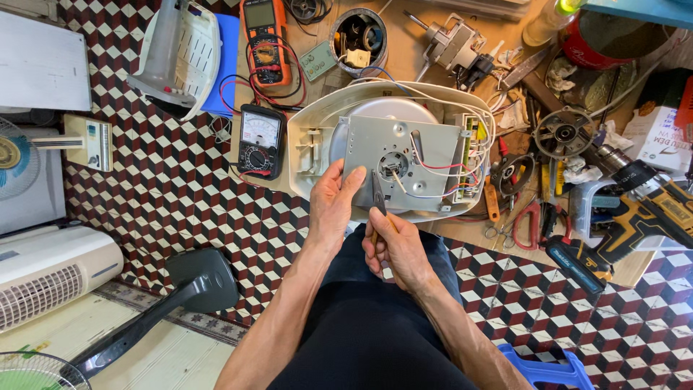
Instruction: The person disassembles a ceiling fan motor housing using a power drill and pliers. They remove screws, detach a metal plate, and manipulate internal wiring and components on a cluttered workbench.
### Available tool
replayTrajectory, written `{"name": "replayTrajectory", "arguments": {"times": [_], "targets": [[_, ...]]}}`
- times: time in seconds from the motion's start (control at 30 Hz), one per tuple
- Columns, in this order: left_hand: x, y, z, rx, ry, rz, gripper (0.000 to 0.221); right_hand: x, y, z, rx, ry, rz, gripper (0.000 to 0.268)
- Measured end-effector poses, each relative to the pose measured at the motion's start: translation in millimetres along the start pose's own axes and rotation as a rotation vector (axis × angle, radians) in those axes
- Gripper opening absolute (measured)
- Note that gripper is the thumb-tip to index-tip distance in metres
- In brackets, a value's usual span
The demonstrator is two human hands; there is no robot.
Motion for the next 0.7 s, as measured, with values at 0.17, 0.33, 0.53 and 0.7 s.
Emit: {"name": "replayTrajectory", "arguments": {"times": [0.17, 0.33, 0.53, 0.7], "targets": [[-1, 0, 1, 0.006, 0.004, 0.0, 0.037, 2, 1, 3, -0.021, 0.024, 0.004, 0.044], [0, 1, 2, -0.014, 0.033, -0.014, 0.035, -8, 10, -10, 0.039, 0.107, -0.242, 0.041], [0, -2, 1, -0.011, 0.045, 0.027, 0.037, -46, 42, -35, 0.039, -0.016, -0.275, 0.045], [-1, -1, 2, -0.016, 0.026, 0.049, 0.037, -55, 52, -21, 0.078, -0.055, -0.333, 0.043]]}}
Point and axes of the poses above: each hand's wrist, its own z-axis towards the middle knuckle, its own x-axis out of the palm, y = z × x, the point moved 10 cm from there along z, towards the middle knuckle, and after that the axes turned 7 degrees about -y, right-handed, at the moved point
